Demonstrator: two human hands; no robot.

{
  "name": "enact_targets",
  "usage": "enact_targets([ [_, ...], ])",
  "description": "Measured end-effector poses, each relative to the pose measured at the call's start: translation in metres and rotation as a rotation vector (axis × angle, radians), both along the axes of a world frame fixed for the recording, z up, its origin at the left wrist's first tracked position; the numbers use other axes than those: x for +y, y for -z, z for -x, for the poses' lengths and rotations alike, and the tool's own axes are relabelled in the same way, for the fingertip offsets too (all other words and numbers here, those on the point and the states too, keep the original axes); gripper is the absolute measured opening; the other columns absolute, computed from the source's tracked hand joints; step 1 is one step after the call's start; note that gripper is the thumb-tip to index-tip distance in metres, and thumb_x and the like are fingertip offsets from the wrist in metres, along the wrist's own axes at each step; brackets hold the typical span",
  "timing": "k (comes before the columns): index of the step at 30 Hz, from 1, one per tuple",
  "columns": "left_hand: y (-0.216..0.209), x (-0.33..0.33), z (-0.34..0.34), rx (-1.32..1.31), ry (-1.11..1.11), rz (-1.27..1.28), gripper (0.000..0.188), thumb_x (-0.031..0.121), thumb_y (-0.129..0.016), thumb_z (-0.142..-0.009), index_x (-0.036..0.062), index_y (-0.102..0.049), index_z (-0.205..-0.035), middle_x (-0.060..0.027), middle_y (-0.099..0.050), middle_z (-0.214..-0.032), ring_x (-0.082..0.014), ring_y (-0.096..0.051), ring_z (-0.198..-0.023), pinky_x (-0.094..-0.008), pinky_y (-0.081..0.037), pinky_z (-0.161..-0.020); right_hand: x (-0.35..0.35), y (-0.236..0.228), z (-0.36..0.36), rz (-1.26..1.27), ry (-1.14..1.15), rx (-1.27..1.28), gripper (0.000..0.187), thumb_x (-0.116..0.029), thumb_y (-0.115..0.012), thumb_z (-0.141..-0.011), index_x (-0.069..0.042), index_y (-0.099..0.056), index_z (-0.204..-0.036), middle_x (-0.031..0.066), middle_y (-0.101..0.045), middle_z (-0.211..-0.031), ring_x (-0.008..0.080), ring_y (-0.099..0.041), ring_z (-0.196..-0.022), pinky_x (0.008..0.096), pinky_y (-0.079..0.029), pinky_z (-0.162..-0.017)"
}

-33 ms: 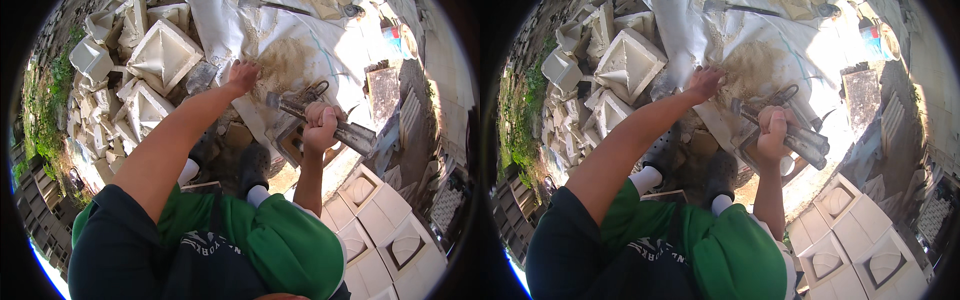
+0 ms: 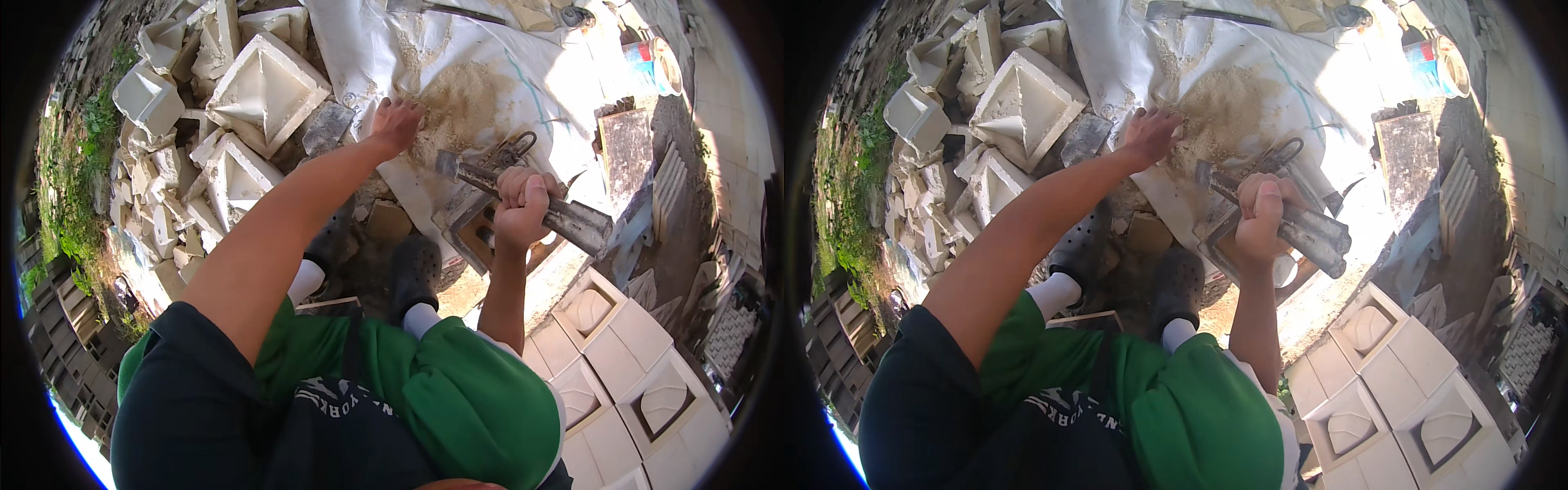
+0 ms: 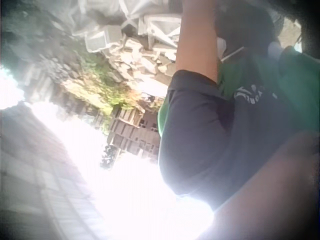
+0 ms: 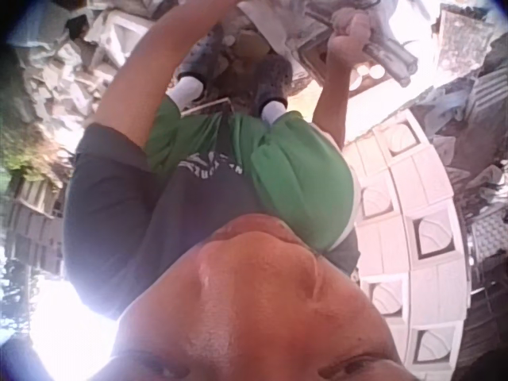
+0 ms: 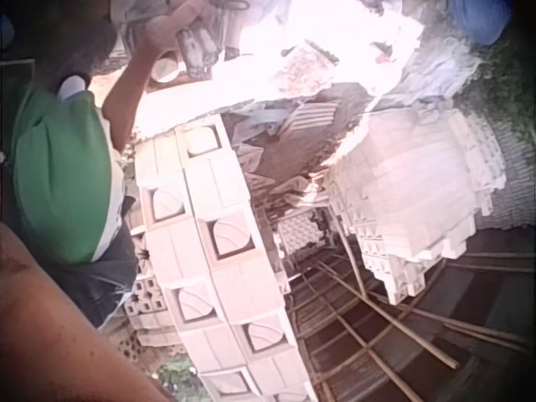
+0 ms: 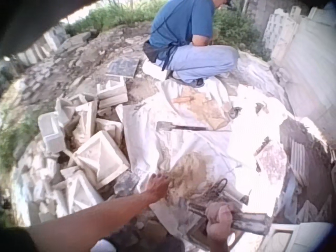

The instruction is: The person holds a piece of stone on a sheet and chips it down using a handheld carving tool.

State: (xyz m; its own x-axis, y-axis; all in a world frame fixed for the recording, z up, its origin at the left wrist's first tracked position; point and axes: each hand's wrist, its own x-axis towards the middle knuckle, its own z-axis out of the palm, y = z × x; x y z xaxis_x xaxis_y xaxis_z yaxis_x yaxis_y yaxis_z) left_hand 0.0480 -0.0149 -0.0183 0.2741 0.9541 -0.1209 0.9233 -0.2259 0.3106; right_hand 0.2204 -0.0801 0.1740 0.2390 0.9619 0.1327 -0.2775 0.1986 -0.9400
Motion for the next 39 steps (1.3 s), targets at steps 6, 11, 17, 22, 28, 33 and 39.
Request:
enact_targets([
  [6, 0.005, 0.001, 0.008, 0.003, 0.262, -0.063, 0.024, 0.022, -0.063, -0.081, 0.0133, -0.060, -0.102, -0.0061, -0.060, -0.102, -0.0244, -0.054, -0.107, -0.0441, -0.037, -0.094, -0.002, 0.006, -0.010, 0.056, 0.053, -0.076, 0.030, -0.005, -0.043, -0.081, -0.010, -0.026, -0.057, 0.0009, -0.026, -0.047, 0.0114, -0.022, -0.043, 0.0288, -0.025, -0.044],
  [11, 0.010, -0.009, 0.006, -0.092, 0.169, -0.082, 0.021, 0.023, -0.062, -0.080, 0.0128, -0.061, -0.098, -0.0054, -0.060, -0.099, -0.0231, -0.054, -0.106, -0.0431, -0.037, -0.092, 0.000, 0.004, -0.018, 0.072, 0.027, -0.034, 0.029, -0.005, -0.043, -0.082, -0.010, -0.027, -0.057, 0.0008, -0.026, -0.047, 0.0112, -0.022, -0.043, 0.0286, -0.025, -0.044],
  [17, 0.011, -0.003, -0.001, -0.111, 0.150, -0.055, 0.028, 0.022, -0.064, -0.080, 0.0129, -0.060, -0.106, -0.0061, -0.060, -0.104, -0.0237, -0.053, -0.109, -0.0420, -0.037, -0.092, -0.005, 0.012, -0.020, 0.056, 0.007, -0.017, 0.030, -0.006, -0.043, -0.084, -0.011, -0.027, -0.058, 0.0006, -0.027, -0.048, 0.0105, -0.022, -0.043, 0.0281, -0.025, -0.044],
  [22, 0.012, -0.007, 0.000, -0.077, 0.252, -0.127, 0.030, 0.018, -0.062, -0.080, 0.0136, -0.058, -0.109, -0.0065, -0.059, -0.103, -0.0249, -0.052, -0.109, -0.0422, -0.035, -0.094, -0.006, 0.012, -0.022, 0.099, 0.016, -0.083, 0.030, -0.005, -0.042, -0.084, -0.011, -0.027, -0.058, 0.0001, -0.027, -0.048, 0.0099, -0.022, -0.043, 0.0280, -0.025, -0.045],
  [28, -0.005, -0.005, -0.008, -0.135, 0.195, -0.035, 0.027, 0.021, -0.062, -0.076, 0.0097, -0.056, -0.099, -0.0089, -0.062, -0.096, -0.0261, -0.056, -0.103, -0.0418, -0.039, -0.090, -0.008, 0.013, -0.023, 0.098, 0.037, -0.082, 0.030, -0.005, -0.042, -0.084, -0.011, -0.027, -0.059, 0.0003, -0.028, -0.048, 0.0101, -0.022, -0.043, 0.0284, -0.025, -0.045],
  [33, -0.025, -0.022, 0.015, -0.120, 0.410, 0.007, 0.027, 0.027, -0.063, -0.077, 0.0129, -0.058, -0.099, -0.0069, -0.062, -0.095, -0.0222, -0.056, -0.100, -0.0392, -0.040, -0.089, -0.011, 0.007, -0.022, 0.021, -0.043, -0.022, 0.029, -0.004, -0.042, -0.083, -0.010, -0.028, -0.059, 0.0008, -0.029, -0.049, 0.0113, -0.025, -0.045, 0.0294, -0.026, -0.046],
  [39, -0.006, -0.042, 0.032, -0.168, 0.476, -0.234, 0.026, 0.032, -0.062, -0.080, 0.0192, -0.061, -0.102, 0.0003, -0.059, -0.102, -0.0165, -0.052, -0.106, -0.0350, -0.037, -0.092, -0.009, 0.025, -0.004, 0.036, -0.173, -0.153, 0.026, -0.005, -0.044, -0.085, -0.009, -0.032, -0.061, 0.0003, -0.032, -0.052, 0.0103, -0.029, -0.047, 0.0284, -0.027, -0.046],
])
